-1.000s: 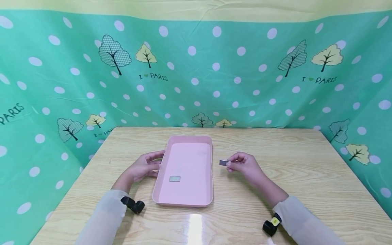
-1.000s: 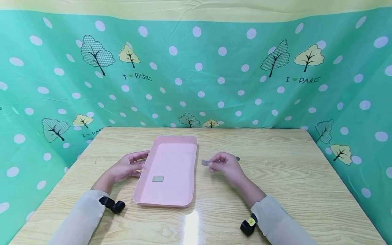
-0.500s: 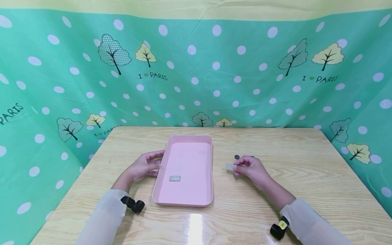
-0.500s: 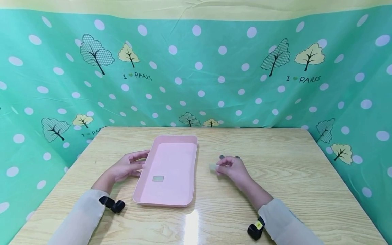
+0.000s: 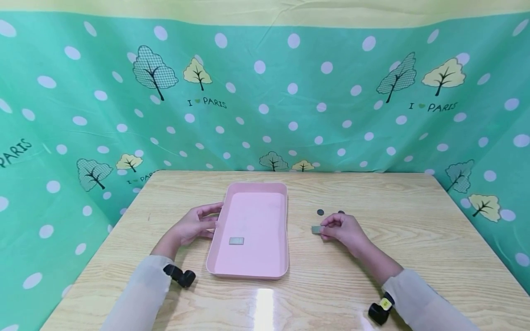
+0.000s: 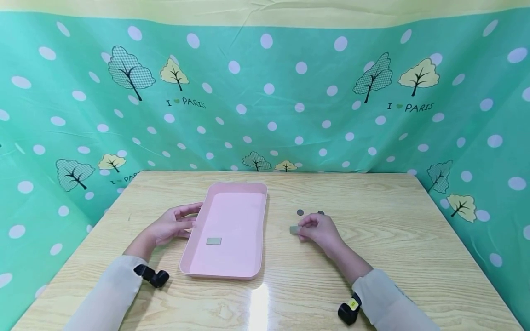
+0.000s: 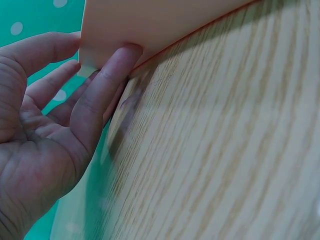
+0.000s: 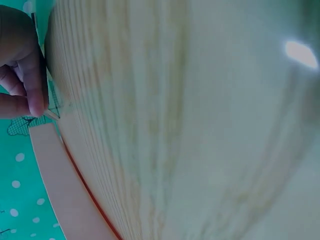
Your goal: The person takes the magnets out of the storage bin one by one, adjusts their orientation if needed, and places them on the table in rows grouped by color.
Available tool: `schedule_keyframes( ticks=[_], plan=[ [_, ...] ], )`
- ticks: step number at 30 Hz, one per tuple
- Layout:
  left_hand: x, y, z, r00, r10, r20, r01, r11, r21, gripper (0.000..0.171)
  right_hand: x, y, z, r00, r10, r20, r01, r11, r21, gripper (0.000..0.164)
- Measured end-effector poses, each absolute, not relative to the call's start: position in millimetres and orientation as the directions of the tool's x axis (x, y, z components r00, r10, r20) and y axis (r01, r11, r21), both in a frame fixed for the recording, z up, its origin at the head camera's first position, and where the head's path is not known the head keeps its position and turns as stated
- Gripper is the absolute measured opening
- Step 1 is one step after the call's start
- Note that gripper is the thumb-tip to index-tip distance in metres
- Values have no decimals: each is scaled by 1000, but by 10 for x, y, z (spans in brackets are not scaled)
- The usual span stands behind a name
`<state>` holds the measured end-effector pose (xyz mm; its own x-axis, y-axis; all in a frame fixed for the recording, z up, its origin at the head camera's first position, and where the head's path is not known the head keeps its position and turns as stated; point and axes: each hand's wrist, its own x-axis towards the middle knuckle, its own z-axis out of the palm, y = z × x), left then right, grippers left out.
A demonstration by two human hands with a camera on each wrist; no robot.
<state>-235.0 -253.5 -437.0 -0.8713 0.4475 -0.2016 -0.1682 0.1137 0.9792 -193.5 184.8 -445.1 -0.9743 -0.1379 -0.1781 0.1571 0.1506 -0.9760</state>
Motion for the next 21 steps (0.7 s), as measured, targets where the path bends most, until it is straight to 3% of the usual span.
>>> schedule_keyframes(
  ticks=[6, 12, 21],
  plan=[
    [-2348, -2539, -4378, -874, 443, -199, -166, 112, 980, 70, -1931, 1856, -4416, -984, -71, -161, 124, 370, -921, 24],
    [-2353, -2548, -4391, -874, 442, -202, -173, 106, 979, 71, -1916, 1859, -4376, -990, -138, -17, -73, 624, -778, 19],
    [-2361, -2548, -4402, -876, 437, -204, -170, 116, 979, 70, -1925, 1870, -4359, -967, -243, 74, -236, 755, -612, 8]
  ],
)
